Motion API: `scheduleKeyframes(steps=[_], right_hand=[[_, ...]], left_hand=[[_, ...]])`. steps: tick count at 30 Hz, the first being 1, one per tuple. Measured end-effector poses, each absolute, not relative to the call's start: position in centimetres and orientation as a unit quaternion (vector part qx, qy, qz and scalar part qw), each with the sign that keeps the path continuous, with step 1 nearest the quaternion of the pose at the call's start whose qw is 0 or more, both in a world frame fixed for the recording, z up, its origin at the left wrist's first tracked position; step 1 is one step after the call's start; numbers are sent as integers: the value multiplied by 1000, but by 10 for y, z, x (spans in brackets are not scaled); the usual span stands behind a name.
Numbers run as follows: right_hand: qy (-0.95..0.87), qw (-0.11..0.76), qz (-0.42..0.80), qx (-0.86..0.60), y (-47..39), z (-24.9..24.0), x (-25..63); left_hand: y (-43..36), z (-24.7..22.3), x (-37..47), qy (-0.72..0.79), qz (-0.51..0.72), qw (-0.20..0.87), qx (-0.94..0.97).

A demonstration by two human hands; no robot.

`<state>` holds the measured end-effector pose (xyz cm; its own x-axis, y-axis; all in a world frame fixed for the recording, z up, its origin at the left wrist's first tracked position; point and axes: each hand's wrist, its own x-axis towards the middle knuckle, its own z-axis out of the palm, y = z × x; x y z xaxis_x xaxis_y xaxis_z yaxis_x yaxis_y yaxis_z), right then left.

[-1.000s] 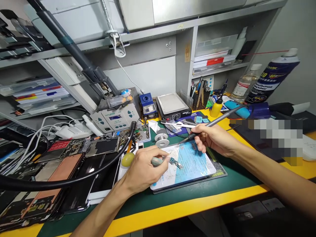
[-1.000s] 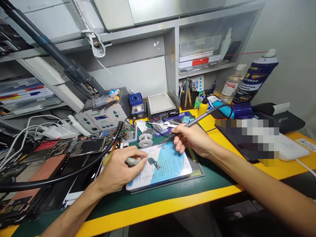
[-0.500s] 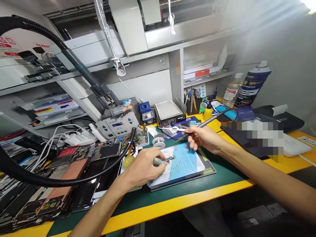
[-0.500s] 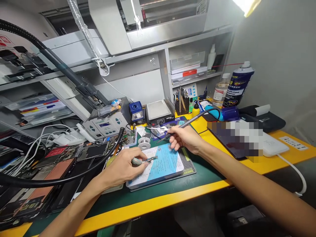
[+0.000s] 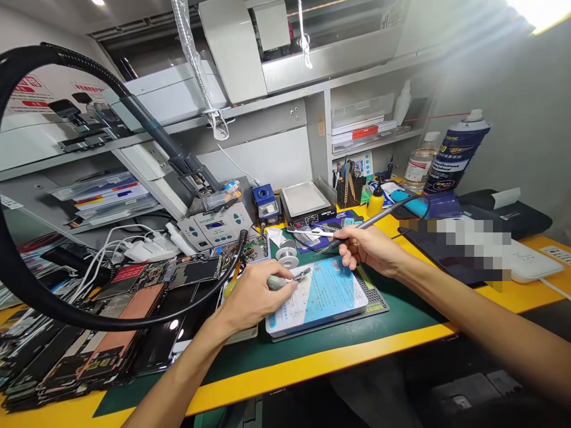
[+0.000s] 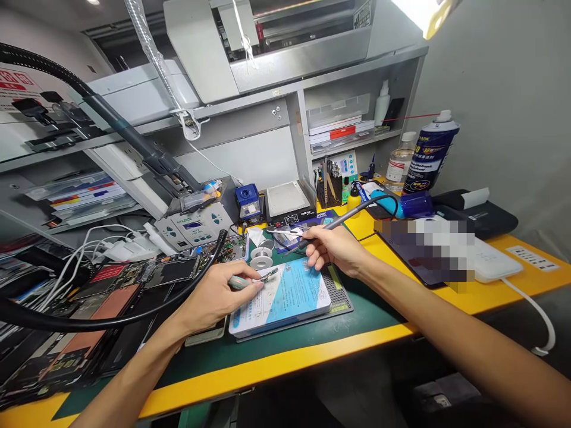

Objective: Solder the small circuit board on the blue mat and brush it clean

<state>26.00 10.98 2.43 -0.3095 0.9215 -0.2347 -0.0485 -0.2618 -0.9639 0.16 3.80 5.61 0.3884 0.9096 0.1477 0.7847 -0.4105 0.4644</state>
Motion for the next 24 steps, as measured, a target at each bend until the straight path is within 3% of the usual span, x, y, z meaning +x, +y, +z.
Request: scheduleKeyframes(steps=[24], right_hand=[[-478, 387, 655, -439, 111, 24, 262]], left_hand=[[28, 54, 6, 456, 79, 53, 885]])
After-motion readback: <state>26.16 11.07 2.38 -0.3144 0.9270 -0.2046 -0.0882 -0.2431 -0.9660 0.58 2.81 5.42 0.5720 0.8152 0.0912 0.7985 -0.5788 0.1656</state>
